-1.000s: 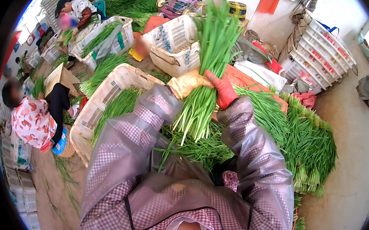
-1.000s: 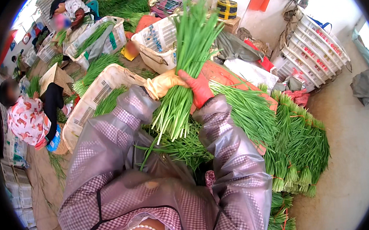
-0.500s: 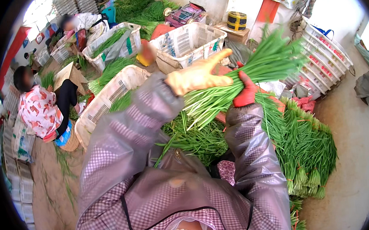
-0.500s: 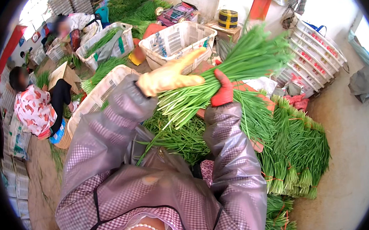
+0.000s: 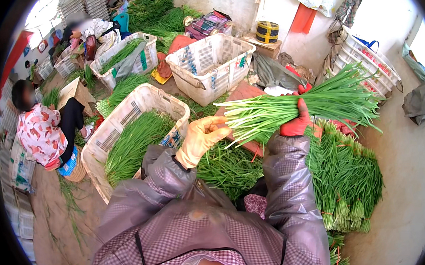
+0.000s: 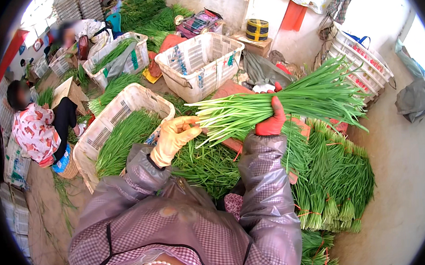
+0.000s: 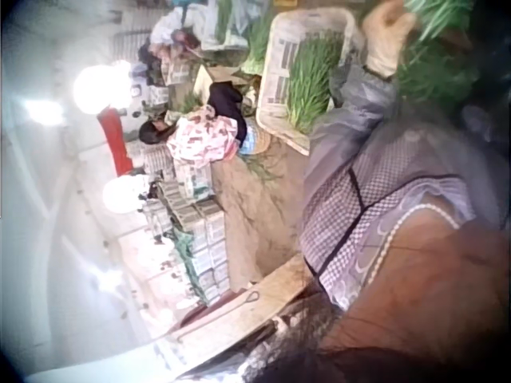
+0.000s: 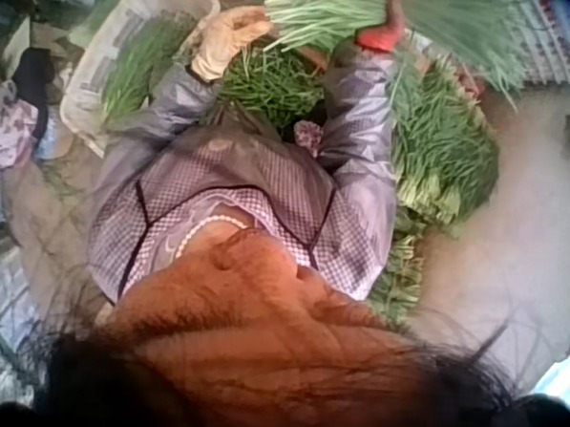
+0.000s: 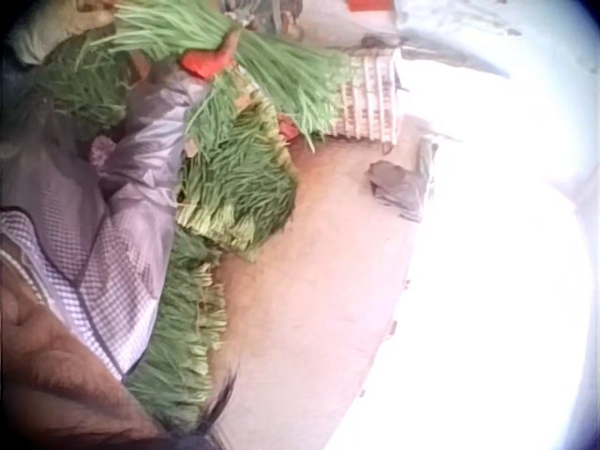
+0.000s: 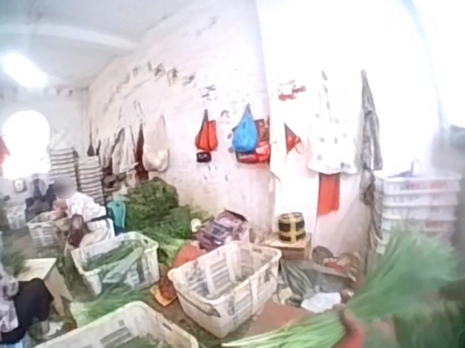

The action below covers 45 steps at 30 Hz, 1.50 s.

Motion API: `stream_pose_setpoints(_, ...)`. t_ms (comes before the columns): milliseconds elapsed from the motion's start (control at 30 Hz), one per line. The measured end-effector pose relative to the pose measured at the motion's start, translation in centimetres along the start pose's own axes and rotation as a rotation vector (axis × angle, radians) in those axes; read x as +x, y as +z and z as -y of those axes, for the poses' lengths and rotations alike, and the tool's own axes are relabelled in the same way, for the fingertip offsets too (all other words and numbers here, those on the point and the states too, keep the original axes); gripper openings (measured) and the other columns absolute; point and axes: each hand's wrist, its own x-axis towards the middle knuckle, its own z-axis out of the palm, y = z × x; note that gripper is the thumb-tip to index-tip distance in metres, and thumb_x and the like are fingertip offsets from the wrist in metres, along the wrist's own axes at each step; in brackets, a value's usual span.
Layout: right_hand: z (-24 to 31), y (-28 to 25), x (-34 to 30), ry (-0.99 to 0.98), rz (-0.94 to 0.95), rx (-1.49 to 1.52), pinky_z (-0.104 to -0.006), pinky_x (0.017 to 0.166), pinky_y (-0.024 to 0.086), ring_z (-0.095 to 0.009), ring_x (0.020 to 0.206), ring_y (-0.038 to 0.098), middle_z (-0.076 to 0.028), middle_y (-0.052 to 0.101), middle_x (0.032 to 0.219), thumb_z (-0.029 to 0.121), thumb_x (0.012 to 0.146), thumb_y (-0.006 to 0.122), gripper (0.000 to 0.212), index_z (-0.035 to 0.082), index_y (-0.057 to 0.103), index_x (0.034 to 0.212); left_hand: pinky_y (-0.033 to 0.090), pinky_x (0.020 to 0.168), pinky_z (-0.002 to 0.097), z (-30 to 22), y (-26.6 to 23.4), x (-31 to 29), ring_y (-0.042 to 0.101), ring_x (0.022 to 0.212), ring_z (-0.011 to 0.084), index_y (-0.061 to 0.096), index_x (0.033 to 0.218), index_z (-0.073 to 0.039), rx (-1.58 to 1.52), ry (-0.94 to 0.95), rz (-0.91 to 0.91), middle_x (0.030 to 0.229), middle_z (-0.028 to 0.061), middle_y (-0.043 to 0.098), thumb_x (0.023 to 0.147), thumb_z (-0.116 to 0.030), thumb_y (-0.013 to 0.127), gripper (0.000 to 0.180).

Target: The person bundles bunches of chives together, wraps them with red tape, and trims the root ends using a small knife before placing them into a plastic crate.

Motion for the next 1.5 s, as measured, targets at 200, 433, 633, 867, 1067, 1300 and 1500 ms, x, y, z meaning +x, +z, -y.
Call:
stream_pose_setpoints(200, -0.4, 0.7, -0.2, -0.018, 0.007, -0.038, -0.0454, 0.092, 0.05, -0.026, 0.092, 0.062, -0.007, 0.063, 0.098, 0.014, 0.078, 0.073, 0.066, 0.004, 0.041, 0.135, 0.039, 0.059, 0.0195, 1.0, 0.7, 0.7, 0.047, 0.064, 0.0024, 0.066, 0.11, -0.002, -0.006, 0.078, -0.086, 0.072, -0.0056, 0.059, 0.084, -0.017, 0.075, 0.031)
stream_pose_setpoints(433, -0.9, 1.3, -0.9, -0.028, 0.044, -0.033, -0.0473, 0.092, 0.05, -0.027, 0.092, 0.063, -0.008, 0.065, 0.098, 0.013, 0.077, 0.073, 0.066, 0.003, 0.041, 0.133, 0.045, 0.076, 0.0249, 2.5, 1.6, 1.7, 0.058, 0.083, 0.0104, 0.07, 0.1, 0.001, -0.03, 0.061, -0.107, 0.087, 0.0017, 0.065, 0.083, -0.015, 0.074, 0.024)
stream_pose_setpoints(633, -1.0, -0.6, -0.8, -0.036, -0.024, -0.021, -0.0485, 0.093, 0.048, -0.026, 0.092, 0.061, -0.006, 0.064, 0.098, 0.017, 0.078, 0.073, 0.064, 0.003, 0.043, 0.133, 0.037, 0.057, 0.0195, 3.3, 0.0, 1.4, 0.043, 0.063, 0.0052, 0.063, 0.107, -0.004, -0.46, -0.219, 0.034, 0.095, 0.0019, 0.067, 0.084, -0.02, 0.07, 0.029)
stream_pose_setpoints(867, 1.7, -3.9, 0.5, -0.121, -0.094, 0.074, -0.0477, 0.096, 0.047, -0.021, 0.094, 0.06, -0.003, 0.063, 0.099, 0.021, 0.08, 0.072, 0.06, 0.005, 0.046, 0.132, 0.044, 0.06, 0.0224, 2.0, -9.5, 0.3, 0.055, 0.07, 0.0096, 0.064, 0.109, -0.004, 0.205, -0.089, 0.417, 0.091, 0.0045, 0.066, 0.085, -0.018, 0.07, 0.028)
stream_pose_setpoints(1067, 1.9, -4.3, -0.1, -0.137, -0.075, 0.029, -0.0465, 0.095, 0.047, -0.021, 0.094, 0.061, -0.004, 0.063, 0.101, 0.018, 0.079, 0.074, 0.061, 0.005, 0.046, 0.132, 0.055, 0.065, 0.0257, 0.9, -4.9, 0.1, 0.067, 0.078, 0.0152, 0.053, 0.128, -0.002, 0.142, -0.445, 0.518, 0.112, 0.0136, 0.065, 0.09, -0.031, 0.067, 0.05)
stream_pose_setpoints(1300, 0.2, -3.0, -0.8, -0.053, -0.08, 0.042, -0.0463, 0.093, 0.048, -0.026, 0.095, 0.06, -0.006, 0.063, 0.101, 0.018, 0.079, 0.074, 0.06, 0.006, 0.046, 0.132, 0.044, 0.046, 0.0189, 2.0, 1.3, 0.4, 0.056, 0.049, 0.0076, 0.065, 0.104, 0.0, -0.111, -0.279, 0.44, 0.072, 0.0054, 0.067, 0.094, -0.034, 0.061, 0.036)
stream_pose_setpoints(1500, 0.2, -4.7, -0.2, -0.09, -0.124, 0.148, -0.0472, 0.096, 0.046, -0.023, 0.1, 0.059, -0.005, 0.063, 0.104, 0.02, 0.081, 0.072, 0.055, 0.003, 0.049, 0.129, 0.046, 0.046, 0.0192, 2.1, -1.0, 0.1, 0.057, 0.05, 0.0081, 0.068, 0.097, 0.0, -0.043, -0.365, 0.452, 0.066, 0.003, 0.065, 0.093, -0.028, 0.061, 0.029)
